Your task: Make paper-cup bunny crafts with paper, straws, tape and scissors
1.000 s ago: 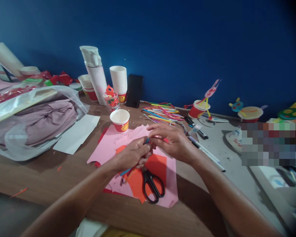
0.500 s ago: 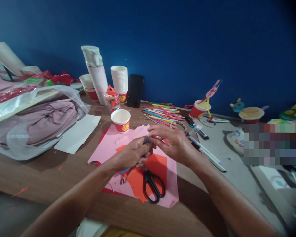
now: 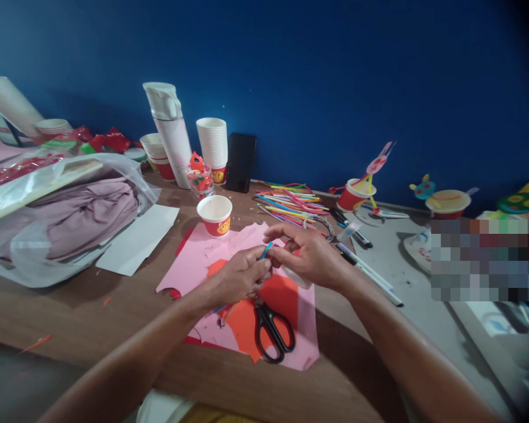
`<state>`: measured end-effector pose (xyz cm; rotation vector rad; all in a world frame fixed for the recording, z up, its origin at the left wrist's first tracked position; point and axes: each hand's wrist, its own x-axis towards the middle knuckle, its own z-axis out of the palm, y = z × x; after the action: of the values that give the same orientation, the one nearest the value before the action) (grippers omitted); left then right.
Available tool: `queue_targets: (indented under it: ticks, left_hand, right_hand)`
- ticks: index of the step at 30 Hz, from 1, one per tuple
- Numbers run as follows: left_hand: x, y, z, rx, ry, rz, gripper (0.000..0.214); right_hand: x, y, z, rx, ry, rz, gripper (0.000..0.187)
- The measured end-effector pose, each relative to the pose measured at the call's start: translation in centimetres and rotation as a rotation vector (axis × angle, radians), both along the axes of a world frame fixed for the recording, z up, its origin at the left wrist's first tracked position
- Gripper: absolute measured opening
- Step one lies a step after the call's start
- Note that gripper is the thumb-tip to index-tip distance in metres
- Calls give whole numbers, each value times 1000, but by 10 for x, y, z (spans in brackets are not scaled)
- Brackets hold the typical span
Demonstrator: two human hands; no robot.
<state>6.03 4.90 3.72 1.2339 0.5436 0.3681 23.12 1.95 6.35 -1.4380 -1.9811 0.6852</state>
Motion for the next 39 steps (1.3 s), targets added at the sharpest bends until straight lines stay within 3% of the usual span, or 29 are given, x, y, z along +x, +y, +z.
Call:
queue_targets:
  ticks: [3,11,21,26,32,39]
  left_hand:
    - [1,0,-1,24,28,10,23]
    - [0,-3,-1,215,141,68,17]
    - [2,-6,-12,188,202,101,29]
    - [3,-7,-6,198,205,84,31]
    - [3,-1,0,173,226,75,28]
    - [-3,7,8,188,173,135,30]
  right_hand:
    - [3,1,-3,-132,85,4,21]
    - [6,6,-12,-242,201,17,12]
    - [8,9,-14,-400,266,48,5]
    - [10,12,-16,-380,311,80,5]
    - [16,14,-14,-399,502,128,29]
    - [24,16,-18,-298,295,213,31]
